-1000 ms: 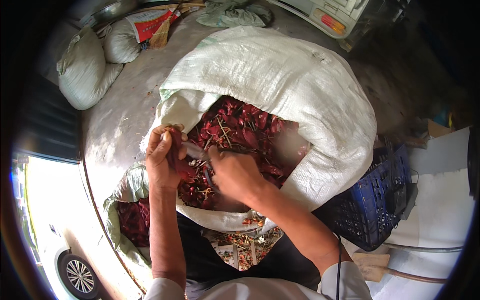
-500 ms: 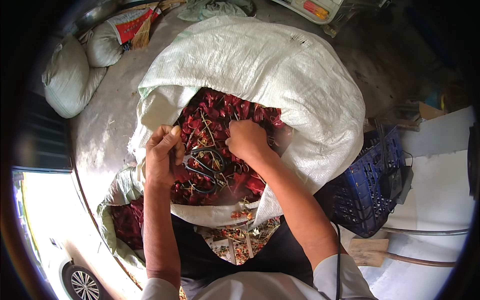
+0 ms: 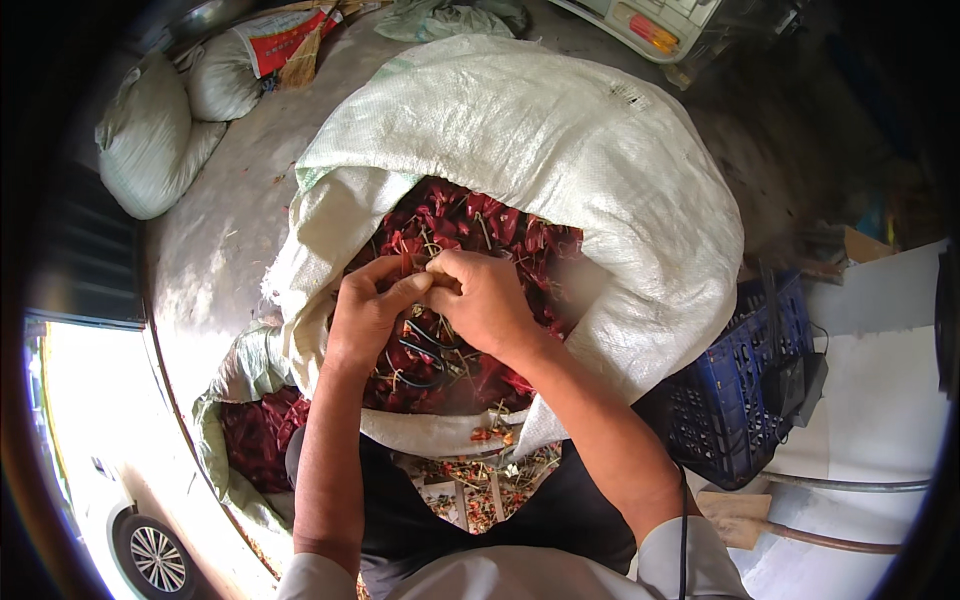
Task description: The person sits on the floor and uses scissors to trim the stems off dried red chilies taken from a large white sack. The trimmed chilies are placed into a smaller sack on the left, while the removed stems are discarded onto a newspaper on the floor.
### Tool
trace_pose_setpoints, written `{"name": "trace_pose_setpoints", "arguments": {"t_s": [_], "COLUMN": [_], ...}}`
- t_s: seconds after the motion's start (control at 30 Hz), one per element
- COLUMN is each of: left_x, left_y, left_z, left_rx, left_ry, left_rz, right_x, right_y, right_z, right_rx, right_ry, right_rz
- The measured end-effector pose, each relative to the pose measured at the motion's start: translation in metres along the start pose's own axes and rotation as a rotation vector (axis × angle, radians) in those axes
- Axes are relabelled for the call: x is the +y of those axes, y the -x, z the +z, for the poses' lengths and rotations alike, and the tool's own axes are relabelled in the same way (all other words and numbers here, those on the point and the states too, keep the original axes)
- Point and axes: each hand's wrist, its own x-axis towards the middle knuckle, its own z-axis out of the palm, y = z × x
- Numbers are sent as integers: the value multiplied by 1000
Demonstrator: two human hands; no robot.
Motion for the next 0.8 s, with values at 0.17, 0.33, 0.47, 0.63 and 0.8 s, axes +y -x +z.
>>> {"name": "trace_pose_setpoints", "arguments": {"t_s": [0.17,0.33,0.47,0.63,0.8], "left_x": [-8,-2,0,-4,-4], "left_y": [-3,-1,-4,-3,1], "left_z": [-2,-6,-4,-4,-4], "left_rx": [41,46,54,48,-36], "left_ry": [100,313,507,505,258], "left_rz": [54,25,12,-1,-43], "right_x": [1,7,-6,-4,-1], "right_y": [1,-5,3,3,-5], "right_z": [-2,-12,-6,1,-8], "right_rx": [-120,-118,-261,-187,-107], "right_ry": [-398,-274,-363,-321,-560], "right_rz": [126,250,394,207,298]}}
